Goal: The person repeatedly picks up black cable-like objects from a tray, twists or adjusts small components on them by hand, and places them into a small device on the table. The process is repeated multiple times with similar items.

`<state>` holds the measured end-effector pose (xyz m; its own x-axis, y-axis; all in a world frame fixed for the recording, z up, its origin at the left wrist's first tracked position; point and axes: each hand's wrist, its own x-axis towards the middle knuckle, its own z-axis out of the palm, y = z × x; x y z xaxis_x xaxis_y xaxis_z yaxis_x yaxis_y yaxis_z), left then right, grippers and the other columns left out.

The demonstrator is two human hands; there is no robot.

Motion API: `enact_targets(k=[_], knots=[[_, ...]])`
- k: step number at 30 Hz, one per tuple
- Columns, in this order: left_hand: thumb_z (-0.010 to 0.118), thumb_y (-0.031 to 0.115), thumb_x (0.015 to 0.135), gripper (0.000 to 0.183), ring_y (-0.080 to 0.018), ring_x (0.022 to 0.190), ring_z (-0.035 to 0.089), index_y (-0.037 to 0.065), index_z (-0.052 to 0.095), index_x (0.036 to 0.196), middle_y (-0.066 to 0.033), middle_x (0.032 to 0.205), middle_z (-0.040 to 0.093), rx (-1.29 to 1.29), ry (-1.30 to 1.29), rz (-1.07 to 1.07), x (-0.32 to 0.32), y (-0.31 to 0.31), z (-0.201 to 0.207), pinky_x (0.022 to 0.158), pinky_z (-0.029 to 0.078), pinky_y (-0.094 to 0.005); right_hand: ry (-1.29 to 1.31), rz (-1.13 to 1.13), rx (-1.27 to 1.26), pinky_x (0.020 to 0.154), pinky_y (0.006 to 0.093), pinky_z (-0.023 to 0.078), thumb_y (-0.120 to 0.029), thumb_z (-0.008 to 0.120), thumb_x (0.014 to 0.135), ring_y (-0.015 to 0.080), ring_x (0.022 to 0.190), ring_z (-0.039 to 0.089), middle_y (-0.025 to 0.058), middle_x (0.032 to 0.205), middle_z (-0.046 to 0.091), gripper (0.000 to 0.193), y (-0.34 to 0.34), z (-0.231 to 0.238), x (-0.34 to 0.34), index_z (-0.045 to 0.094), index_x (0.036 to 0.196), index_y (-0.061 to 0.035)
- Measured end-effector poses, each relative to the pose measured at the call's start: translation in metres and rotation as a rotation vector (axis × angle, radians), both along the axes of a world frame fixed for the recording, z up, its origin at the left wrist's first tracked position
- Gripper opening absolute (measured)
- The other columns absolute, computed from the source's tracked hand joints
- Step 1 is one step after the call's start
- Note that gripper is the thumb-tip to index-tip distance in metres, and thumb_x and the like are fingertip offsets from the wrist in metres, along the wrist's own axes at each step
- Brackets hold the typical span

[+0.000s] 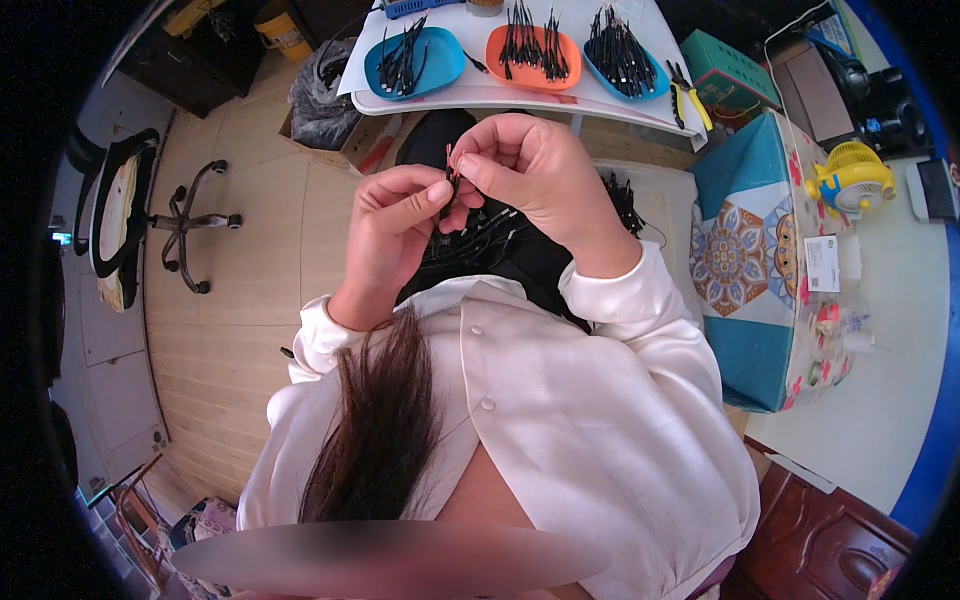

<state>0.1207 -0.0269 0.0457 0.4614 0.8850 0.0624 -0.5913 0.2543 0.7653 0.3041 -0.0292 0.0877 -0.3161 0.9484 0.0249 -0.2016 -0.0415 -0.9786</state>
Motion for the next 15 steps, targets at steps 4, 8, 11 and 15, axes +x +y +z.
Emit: enact_targets(k=[4, 8, 11, 15], knots=[[0.061, 0.003, 0.088, 0.011, -0.0155, 0.066, 0.061, -0.003, 0.068, 0.093, -0.0168, 0.085, 0.069, -0.007, 0.039, -0.038, -0.0034, 0.0012, 0.0015, 0.060, 0.049, -0.0262, -0.026, -0.039, 0.039, 0.077, 0.0213, 0.050, -0.006, 0.066, 0.087, 0.0078, 0.082, 0.061, 0.0035, 0.091, 0.064, 0.012, -0.0012, 0.0027, -0.0026, 0.062, 0.096, 0.0008], [0.062, 0.006, 0.089, 0.012, -0.0154, 0.064, 0.061, -0.003, 0.068, 0.095, -0.0166, 0.083, 0.069, 0.033, 0.132, -0.044, -0.0057, 0.0021, 0.0028, 0.059, 0.050, -0.0260, -0.083, -0.069, 0.036, 0.077, 0.0211, 0.049, -0.006, 0.066, 0.087, 0.0076, 0.081, 0.060, 0.0032, 0.090, 0.064, 0.011, -0.0014, 0.0040, -0.0025, 0.062, 0.096, 0.0006], [0.061, 0.005, 0.090, 0.014, -0.0143, 0.061, 0.062, -0.002, 0.068, 0.100, -0.0157, 0.082, 0.070, 0.036, 0.173, -0.072, -0.0061, 0.0016, 0.0048, 0.057, 0.050, -0.0242, -0.101, -0.096, 0.048, 0.076, 0.0207, 0.049, -0.007, 0.066, 0.087, 0.0075, 0.080, 0.060, 0.0027, 0.089, 0.064, 0.011, -0.0013, 0.0042, -0.0017, 0.062, 0.095, 0.0002], [0.061, 0.003, 0.090, 0.018, -0.0106, 0.060, 0.060, -0.002, 0.067, 0.106, -0.0137, 0.079, 0.070, 0.060, 0.104, -0.001, -0.0025, -0.0047, 0.0060, 0.051, 0.046, -0.0213, -0.132, -0.087, 0.090, 0.074, 0.0209, 0.051, -0.008, 0.066, 0.088, 0.0077, 0.080, 0.062, 0.0033, 0.088, 0.065, 0.012, 0.0002, 0.0043, -0.0003, 0.062, 0.095, 0.0009]])
